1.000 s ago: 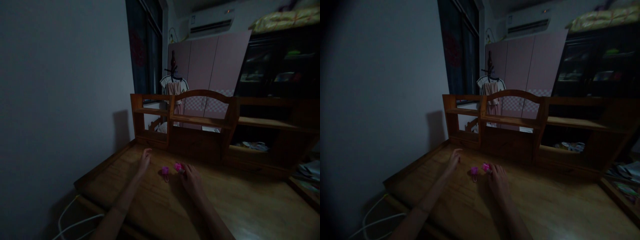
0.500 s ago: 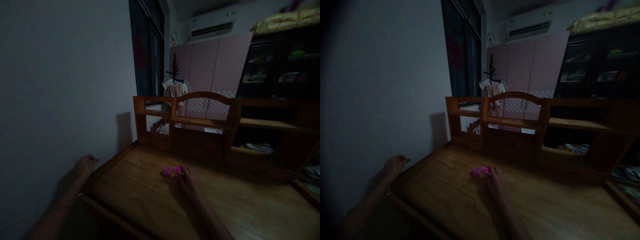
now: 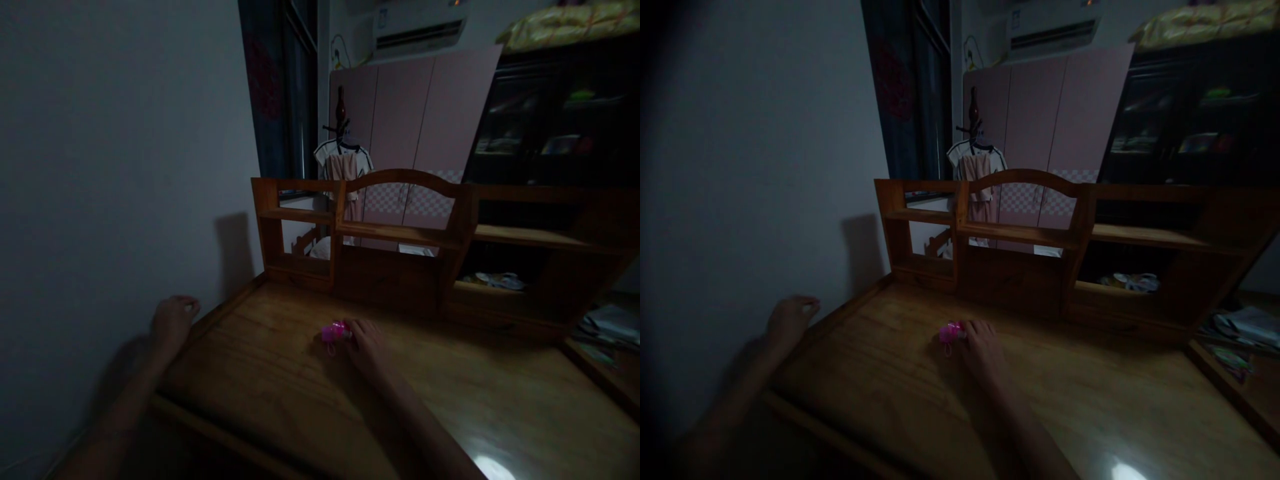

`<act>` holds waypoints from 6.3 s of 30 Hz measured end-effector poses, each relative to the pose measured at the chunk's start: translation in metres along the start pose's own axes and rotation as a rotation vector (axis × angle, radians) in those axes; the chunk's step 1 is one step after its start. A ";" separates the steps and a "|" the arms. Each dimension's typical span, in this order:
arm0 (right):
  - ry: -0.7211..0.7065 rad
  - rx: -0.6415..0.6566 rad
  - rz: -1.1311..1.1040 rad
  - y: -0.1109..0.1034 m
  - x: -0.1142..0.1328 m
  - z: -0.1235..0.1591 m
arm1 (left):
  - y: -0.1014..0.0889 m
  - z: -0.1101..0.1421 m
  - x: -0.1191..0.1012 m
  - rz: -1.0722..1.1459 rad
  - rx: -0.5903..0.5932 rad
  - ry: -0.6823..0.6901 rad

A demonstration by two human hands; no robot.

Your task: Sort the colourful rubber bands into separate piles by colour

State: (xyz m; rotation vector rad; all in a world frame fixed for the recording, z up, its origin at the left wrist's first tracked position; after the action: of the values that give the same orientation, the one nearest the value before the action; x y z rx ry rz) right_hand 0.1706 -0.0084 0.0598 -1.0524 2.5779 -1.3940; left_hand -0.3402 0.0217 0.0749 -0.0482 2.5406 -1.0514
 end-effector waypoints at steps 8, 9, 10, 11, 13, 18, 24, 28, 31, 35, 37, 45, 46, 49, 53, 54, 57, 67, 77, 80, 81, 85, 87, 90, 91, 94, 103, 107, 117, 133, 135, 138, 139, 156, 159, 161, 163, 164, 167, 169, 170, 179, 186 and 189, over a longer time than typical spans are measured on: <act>-0.196 0.031 0.062 0.034 0.067 -0.084 | 0.055 0.044 -0.134 0.812 0.080 -0.195; -0.208 0.036 0.064 0.041 0.074 -0.092 | 0.066 0.049 -0.142 0.959 0.092 -0.269; -0.218 0.042 0.069 0.048 0.079 -0.099 | 0.075 0.054 -0.150 1.015 0.097 -0.291; -0.224 0.046 0.076 0.054 0.083 -0.104 | 0.083 0.058 -0.155 1.058 0.105 -0.309; -0.232 0.055 0.094 0.065 0.087 -0.111 | 0.099 0.064 -0.159 1.144 0.133 -0.347; -0.307 0.026 0.092 0.076 0.090 -0.117 | 0.131 0.079 -0.158 1.360 0.268 -0.489; -0.396 -0.042 0.074 0.073 0.090 -0.122 | 0.137 0.098 -0.162 1.538 0.404 -0.645; -0.442 -0.093 0.096 0.066 0.093 -0.123 | 0.130 0.101 -0.174 1.649 0.473 -0.658; -0.460 -0.112 0.107 0.063 0.095 -0.121 | 0.126 0.102 -0.181 1.703 0.523 -0.664; -0.480 -0.098 0.103 0.067 0.098 -0.119 | 0.124 0.107 -0.191 1.811 0.626 -0.711; -0.484 -0.094 0.103 0.068 0.100 -0.119 | 0.124 0.108 -0.193 1.833 0.661 -0.724; -0.445 -0.101 0.105 0.055 0.096 -0.124 | 0.126 0.108 -0.184 1.721 0.611 -0.704; -0.443 -0.100 0.108 0.054 0.096 -0.125 | 0.128 0.108 -0.180 1.680 0.584 -0.713; -0.469 -0.091 0.110 0.051 0.099 -0.124 | 0.134 0.109 -0.173 1.614 0.538 -0.730; -0.495 -0.095 0.116 0.049 0.103 -0.122 | 0.135 0.110 -0.172 1.559 0.521 -0.715; -0.487 -0.100 0.120 0.048 0.102 -0.122 | 0.135 0.110 -0.172 1.546 0.519 -0.709; -0.457 -0.110 0.131 0.048 0.099 -0.124 | 0.134 0.108 -0.172 1.499 0.515 -0.690; -0.474 -0.119 0.166 0.047 0.106 -0.123 | 0.126 0.101 -0.170 1.462 0.455 -0.617; -0.535 -0.158 0.064 0.041 0.123 -0.120 | 0.120 0.105 -0.201 1.965 0.729 -0.872; -0.477 -0.216 -0.118 0.027 0.126 -0.124 | 0.121 0.103 -0.197 1.999 0.685 -0.859; -0.445 -0.230 -0.190 0.024 0.124 -0.125 | 0.122 0.102 -0.195 1.996 0.665 -0.852; -0.145 -0.350 -0.484 0.020 0.094 -0.137 | 0.124 0.102 -0.193 1.938 0.642 -0.843; 0.062 -0.309 -0.652 0.036 0.071 -0.142 | 0.122 0.102 -0.194 1.897 0.654 -0.821; 0.207 -0.027 -0.839 0.074 0.057 -0.146 | 0.118 0.104 -0.197 1.807 0.673 -0.744; 0.217 0.030 -0.855 0.080 0.056 -0.145 | 0.117 0.106 -0.197 1.753 0.679 -0.708; 0.200 -0.006 -0.799 0.076 0.051 -0.144 | 0.119 0.109 -0.193 1.556 0.672 -0.624; 0.136 -0.105 -0.642 0.048 0.054 -0.144 | 0.121 0.103 -0.179 1.314 0.542 -0.601; 0.131 -0.099 -0.635 0.049 0.056 -0.141 | 0.111 0.094 -0.170 1.223 0.402 -0.552; 0.169 -0.142 -0.731 0.052 0.057 -0.142 | 0.123 0.095 -0.169 1.432 0.393 -0.579; 0.213 -0.171 -0.760 0.050 0.052 -0.141 | 0.117 0.091 -0.162 1.324 0.322 -0.553; 0.213 -0.163 -0.767 0.052 0.052 -0.141 | 0.115 0.088 -0.157 1.239 0.300 -0.513; 0.221 -0.167 -0.767 0.052 0.051 -0.142 | 0.103 0.084 -0.147 1.078 0.219 -0.435; 0.225 -0.171 -0.765 0.052 0.051 -0.142 | 0.097 0.084 -0.143 1.036 0.186 -0.419; 0.272 -0.168 -0.831 0.050 0.048 -0.143 | 0.041 0.073 -0.104 -0.056 0.247 0.534; 0.270 -0.169 -0.808 0.049 0.048 -0.143 | 0.033 0.046 -0.102 0.065 0.204 0.387; 0.266 -0.175 -0.792 0.047 0.046 -0.144 | 0.034 0.031 -0.110 0.263 0.181 0.196; 0.258 -0.190 -0.784 0.045 0.044 -0.144 | 0.047 0.028 -0.120 0.599 0.195 -0.113; 0.251 -0.198 -0.782 0.045 0.043 -0.145 | 0.062 0.034 -0.127 0.832 0.248 -0.322; 0.222 -0.225 -0.776 0.043 0.041 -0.145 | 0.102 0.067 -0.168 1.273 0.414 -0.706; 0.179 -0.228 -0.774 0.042 0.044 -0.145 | 0.117 0.083 -0.189 1.399 0.468 -0.805; 0.143 -0.223 -0.774 0.042 0.048 -0.145 | 0.122 0.090 -0.196 1.451 0.492 -0.847; -0.128 -0.113 -0.802 0.040 0.091 -0.137 | 0.127 0.099 -0.207 1.767 0.460 -1.016; -0.020 -0.168 -0.768 0.036 0.075 -0.141 | 0.115 0.108 -0.233 1.896 0.710 -1.034; 0.121 -0.202 -0.805 0.043 0.052 -0.145 | 0.107 0.111 -0.244 1.922 0.793 -0.997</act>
State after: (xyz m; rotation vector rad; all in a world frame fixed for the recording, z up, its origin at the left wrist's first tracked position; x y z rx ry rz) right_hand 0.0594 0.0842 0.1288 -2.2752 2.5067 -1.3232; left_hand -0.0615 0.0668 0.0127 1.3141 0.4098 -0.6213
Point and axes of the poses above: each hand's wrist, its own z-axis away from the middle knuckle, its own y-axis out of the palm, x = y × z, the point moved 8 cm from there along -z, towards the middle knuckle, and after that the axes turned 4 degrees about -x, right-handed, at the moved point
